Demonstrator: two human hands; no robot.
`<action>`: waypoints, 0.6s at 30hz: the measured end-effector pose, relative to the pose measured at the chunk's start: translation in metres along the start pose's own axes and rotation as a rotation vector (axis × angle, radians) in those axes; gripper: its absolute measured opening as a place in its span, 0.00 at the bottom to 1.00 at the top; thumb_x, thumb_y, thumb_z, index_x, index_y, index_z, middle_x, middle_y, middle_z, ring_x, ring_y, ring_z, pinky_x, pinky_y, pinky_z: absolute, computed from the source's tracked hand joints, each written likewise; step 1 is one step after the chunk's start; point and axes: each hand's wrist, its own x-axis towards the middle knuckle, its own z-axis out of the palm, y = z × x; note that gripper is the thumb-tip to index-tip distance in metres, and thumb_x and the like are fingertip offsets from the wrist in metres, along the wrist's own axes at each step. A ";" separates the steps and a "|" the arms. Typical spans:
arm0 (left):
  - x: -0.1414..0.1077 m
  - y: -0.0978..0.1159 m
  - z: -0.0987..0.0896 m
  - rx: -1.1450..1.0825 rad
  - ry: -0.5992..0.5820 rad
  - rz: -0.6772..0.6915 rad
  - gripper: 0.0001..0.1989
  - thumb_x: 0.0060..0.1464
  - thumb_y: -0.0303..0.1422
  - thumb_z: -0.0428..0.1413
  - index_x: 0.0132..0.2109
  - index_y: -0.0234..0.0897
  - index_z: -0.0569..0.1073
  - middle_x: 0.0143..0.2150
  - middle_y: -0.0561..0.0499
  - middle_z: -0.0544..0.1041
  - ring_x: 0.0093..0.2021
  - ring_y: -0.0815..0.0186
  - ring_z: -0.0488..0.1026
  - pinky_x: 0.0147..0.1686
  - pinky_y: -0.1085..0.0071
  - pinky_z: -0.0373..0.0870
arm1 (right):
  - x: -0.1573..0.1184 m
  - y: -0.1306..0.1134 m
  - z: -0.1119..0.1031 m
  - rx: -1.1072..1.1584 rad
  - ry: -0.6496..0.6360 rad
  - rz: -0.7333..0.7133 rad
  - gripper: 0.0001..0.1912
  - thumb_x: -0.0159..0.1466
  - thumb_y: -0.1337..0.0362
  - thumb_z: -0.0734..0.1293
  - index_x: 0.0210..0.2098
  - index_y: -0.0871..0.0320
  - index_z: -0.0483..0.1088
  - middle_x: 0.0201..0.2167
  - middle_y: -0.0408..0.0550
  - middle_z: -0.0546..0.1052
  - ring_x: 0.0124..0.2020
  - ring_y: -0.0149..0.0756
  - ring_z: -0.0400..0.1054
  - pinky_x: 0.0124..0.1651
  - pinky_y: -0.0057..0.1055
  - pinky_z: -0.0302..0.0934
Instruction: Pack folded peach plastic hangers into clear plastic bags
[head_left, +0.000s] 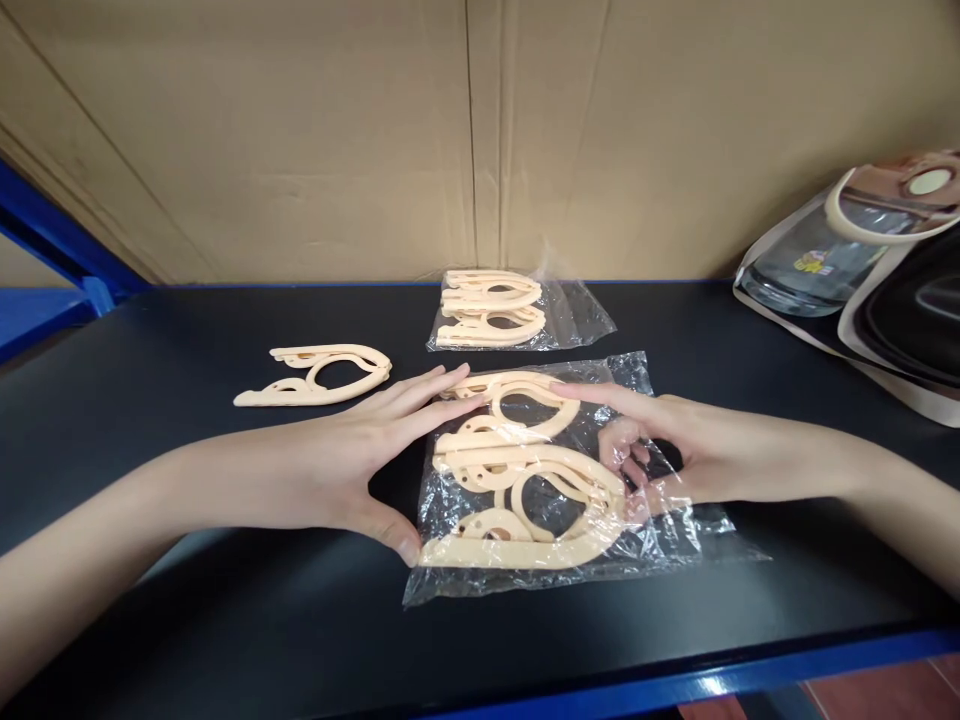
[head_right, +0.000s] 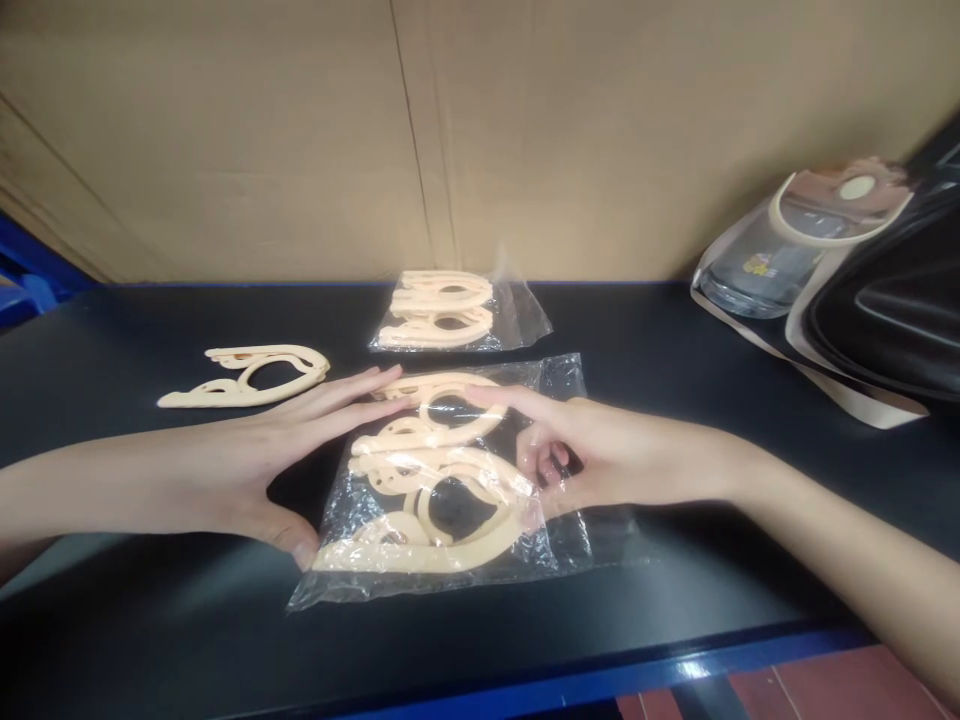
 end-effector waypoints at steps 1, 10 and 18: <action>0.000 0.000 0.000 0.004 -0.005 -0.004 0.53 0.49 0.60 0.58 0.71 0.61 0.35 0.75 0.57 0.26 0.73 0.45 0.30 0.67 0.45 0.46 | -0.001 0.001 -0.002 0.045 -0.019 0.004 0.48 0.63 0.59 0.70 0.71 0.39 0.37 0.33 0.37 0.72 0.34 0.31 0.69 0.39 0.30 0.63; 0.000 0.003 -0.001 0.002 0.019 0.034 0.52 0.50 0.58 0.58 0.71 0.58 0.36 0.75 0.51 0.28 0.73 0.44 0.31 0.67 0.45 0.45 | 0.005 0.003 -0.001 0.107 -0.004 -0.027 0.46 0.63 0.60 0.71 0.71 0.41 0.40 0.35 0.39 0.73 0.35 0.31 0.68 0.40 0.32 0.63; -0.001 0.000 0.000 -0.037 0.047 0.062 0.52 0.49 0.56 0.61 0.71 0.60 0.39 0.75 0.54 0.31 0.73 0.45 0.34 0.68 0.49 0.46 | 0.009 0.007 0.003 0.090 0.039 -0.043 0.45 0.62 0.58 0.71 0.70 0.43 0.43 0.34 0.39 0.74 0.32 0.31 0.66 0.36 0.31 0.61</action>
